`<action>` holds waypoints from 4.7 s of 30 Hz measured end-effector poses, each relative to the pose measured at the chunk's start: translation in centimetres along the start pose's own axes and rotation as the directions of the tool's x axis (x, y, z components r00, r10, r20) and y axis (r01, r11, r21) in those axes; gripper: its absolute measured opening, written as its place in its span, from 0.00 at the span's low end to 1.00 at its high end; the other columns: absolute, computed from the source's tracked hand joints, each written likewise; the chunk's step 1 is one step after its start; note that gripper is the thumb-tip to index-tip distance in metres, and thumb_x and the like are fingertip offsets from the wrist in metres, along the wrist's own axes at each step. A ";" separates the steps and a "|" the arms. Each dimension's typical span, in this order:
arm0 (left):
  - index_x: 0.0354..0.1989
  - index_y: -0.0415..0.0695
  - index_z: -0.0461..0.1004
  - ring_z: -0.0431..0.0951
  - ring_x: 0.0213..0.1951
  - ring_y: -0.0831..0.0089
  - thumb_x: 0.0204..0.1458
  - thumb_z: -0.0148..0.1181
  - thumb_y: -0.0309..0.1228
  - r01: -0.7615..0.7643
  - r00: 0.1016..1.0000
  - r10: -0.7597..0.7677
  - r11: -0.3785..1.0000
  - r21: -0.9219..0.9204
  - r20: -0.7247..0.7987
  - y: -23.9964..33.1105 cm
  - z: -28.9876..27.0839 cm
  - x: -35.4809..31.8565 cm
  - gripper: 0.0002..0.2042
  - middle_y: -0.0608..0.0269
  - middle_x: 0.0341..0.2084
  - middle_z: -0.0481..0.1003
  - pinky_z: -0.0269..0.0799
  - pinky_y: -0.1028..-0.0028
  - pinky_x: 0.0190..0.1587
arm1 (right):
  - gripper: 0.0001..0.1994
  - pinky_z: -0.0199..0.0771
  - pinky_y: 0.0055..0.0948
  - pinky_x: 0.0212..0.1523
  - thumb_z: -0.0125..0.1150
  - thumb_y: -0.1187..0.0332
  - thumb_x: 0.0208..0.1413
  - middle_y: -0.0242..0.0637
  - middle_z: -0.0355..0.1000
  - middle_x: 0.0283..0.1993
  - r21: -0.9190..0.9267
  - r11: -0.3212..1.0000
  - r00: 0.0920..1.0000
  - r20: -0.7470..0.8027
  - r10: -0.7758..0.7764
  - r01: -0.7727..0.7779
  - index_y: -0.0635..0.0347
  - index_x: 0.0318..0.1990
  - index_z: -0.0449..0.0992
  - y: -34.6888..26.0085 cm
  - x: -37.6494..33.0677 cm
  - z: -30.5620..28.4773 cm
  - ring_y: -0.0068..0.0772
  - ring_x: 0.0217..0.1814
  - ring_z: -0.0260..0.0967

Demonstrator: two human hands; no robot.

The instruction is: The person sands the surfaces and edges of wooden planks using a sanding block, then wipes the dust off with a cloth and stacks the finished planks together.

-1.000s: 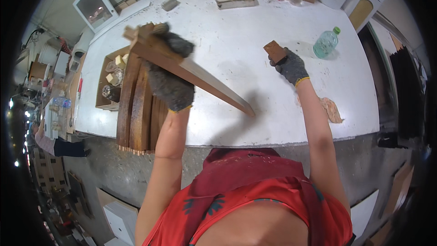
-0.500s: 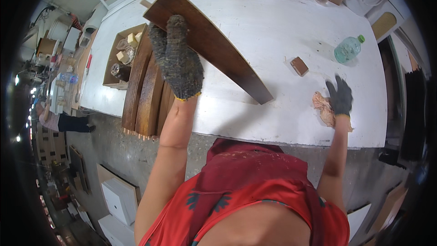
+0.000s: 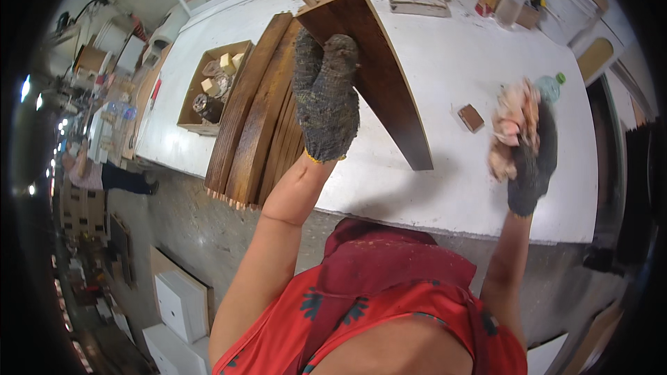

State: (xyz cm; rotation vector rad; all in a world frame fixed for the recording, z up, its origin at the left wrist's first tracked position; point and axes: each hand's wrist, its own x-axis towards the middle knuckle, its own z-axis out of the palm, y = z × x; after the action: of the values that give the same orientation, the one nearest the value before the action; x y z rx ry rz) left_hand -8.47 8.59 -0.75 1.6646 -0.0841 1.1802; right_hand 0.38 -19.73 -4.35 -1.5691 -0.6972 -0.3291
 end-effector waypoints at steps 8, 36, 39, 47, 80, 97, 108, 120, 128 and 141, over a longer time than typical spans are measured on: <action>0.53 0.39 0.70 0.72 0.48 0.58 0.48 0.61 0.23 -0.272 0.962 0.256 0.871 0.408 0.096 -6.0 -2.8 -2.8 0.21 0.54 0.45 0.73 0.66 0.62 0.50 | 0.28 0.68 0.40 0.54 0.68 0.61 0.48 0.46 0.71 0.54 0.142 0.853 0.861 0.008 -0.509 0.502 0.61 0.56 0.69 -7.5 7.7 14.5 0.46 0.52 0.70; 0.45 0.37 0.74 0.77 0.36 0.73 0.52 0.63 0.31 0.858 0.513 -0.731 0.439 -0.265 0.449 -10.9 4.3 -12.5 0.15 0.60 0.35 0.78 0.75 0.74 0.41 | 0.31 0.66 0.30 0.59 0.64 0.72 0.51 0.40 0.68 0.58 0.476 0.634 0.790 0.286 0.543 -0.609 0.65 0.63 0.62 10.9 -11.0 6.4 0.31 0.59 0.65; 0.52 0.36 0.68 0.79 0.35 0.68 0.47 0.64 0.28 0.911 0.392 -0.741 0.229 -0.344 0.546 -9.4 1.1 -11.3 0.22 0.56 0.37 0.77 0.78 0.68 0.43 | 0.28 0.71 0.30 0.55 0.64 0.73 0.51 0.41 0.69 0.56 0.597 0.526 0.753 0.219 0.621 -0.607 0.66 0.60 0.64 10.1 -10.3 5.3 0.31 0.55 0.69; 0.61 0.45 0.65 0.76 0.47 0.65 0.51 0.59 0.33 0.025 0.594 -0.341 0.913 0.407 0.728 -11.4 -11.8 -24.7 0.26 0.58 0.48 0.75 0.71 0.64 0.51 | 0.25 0.47 0.46 0.69 0.63 0.55 0.53 0.35 0.67 0.60 -0.144 0.893 0.693 0.686 -0.221 0.427 0.51 0.58 0.71 1.4 -9.4 15.1 0.41 0.65 0.59; 0.65 0.29 0.47 0.70 0.56 0.47 0.60 0.47 0.32 0.471 0.732 -0.623 0.170 -0.865 0.276 -0.6 -14.0 -4.2 0.28 0.30 0.56 0.61 0.81 0.67 0.48 | 0.20 0.67 0.43 0.51 0.68 0.60 0.44 0.39 0.75 0.45 -0.689 0.692 0.911 0.397 0.109 0.217 0.52 0.47 0.78 19.4 -13.0 3.3 0.43 0.48 0.71; 0.53 0.26 0.66 0.75 0.49 0.49 0.57 0.45 0.23 -0.477 0.435 -0.900 -0.240 -0.846 0.010 -3.6 -12.9 -9.7 0.17 0.39 0.51 0.69 0.78 0.60 0.50 | 0.19 0.70 0.42 0.46 0.68 0.65 0.42 0.41 0.75 0.43 -0.661 0.715 0.907 0.411 0.091 0.228 0.54 0.45 0.78 18.9 -12.6 3.5 0.45 0.44 0.72; 0.57 0.24 0.60 0.68 0.57 0.50 0.61 0.51 0.29 -0.318 0.596 -0.802 -0.205 -0.926 -0.027 -2.5 -13.3 -11.1 0.21 0.36 0.54 0.66 0.68 0.59 0.62 | 0.16 0.70 0.42 0.47 0.67 0.65 0.45 0.42 0.76 0.42 -0.680 0.703 0.905 0.406 0.124 0.208 0.58 0.43 0.79 18.5 -12.5 3.7 0.46 0.45 0.72; 0.55 0.34 0.67 0.78 0.43 0.63 0.58 0.56 0.31 0.577 0.559 -0.824 0.471 -0.667 -0.097 3.4 -12.9 -14.3 0.20 0.49 0.44 0.75 0.78 0.70 0.44 | 0.21 0.57 0.35 0.66 0.59 0.71 0.56 0.41 0.66 0.61 -0.464 0.884 0.818 0.530 0.226 0.056 0.62 0.58 0.69 19.8 -5.2 -2.9 0.39 0.64 0.60; 0.60 0.38 0.65 0.72 0.51 0.70 0.58 0.57 0.34 0.652 0.556 -0.172 0.697 0.298 -0.813 8.4 -15.7 -15.8 0.23 0.56 0.54 0.71 0.68 0.71 0.53 | 0.35 0.63 0.45 0.61 0.64 0.53 0.51 0.55 0.64 0.61 -0.866 0.499 0.838 0.290 0.462 0.024 0.61 0.64 0.62 26.2 -0.6 -1.9 0.54 0.64 0.60; 0.60 0.34 0.62 0.75 0.36 0.74 0.52 0.64 0.33 0.770 0.346 -0.476 0.637 -0.046 -0.809 6.5 -20.7 -16.8 0.29 0.57 0.41 0.75 0.72 0.76 0.35 | 0.23 0.67 0.31 0.52 0.61 0.59 0.54 0.38 0.75 0.47 -0.571 0.781 0.754 0.390 0.529 -0.252 0.68 0.52 0.74 23.4 1.3 4.0 0.29 0.49 0.70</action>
State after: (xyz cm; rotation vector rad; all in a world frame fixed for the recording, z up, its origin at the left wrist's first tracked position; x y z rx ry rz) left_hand -34.14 13.63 -9.01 1.0994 1.3225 1.1828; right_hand 14.86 -15.30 -22.73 -2.2960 -0.6933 0.3154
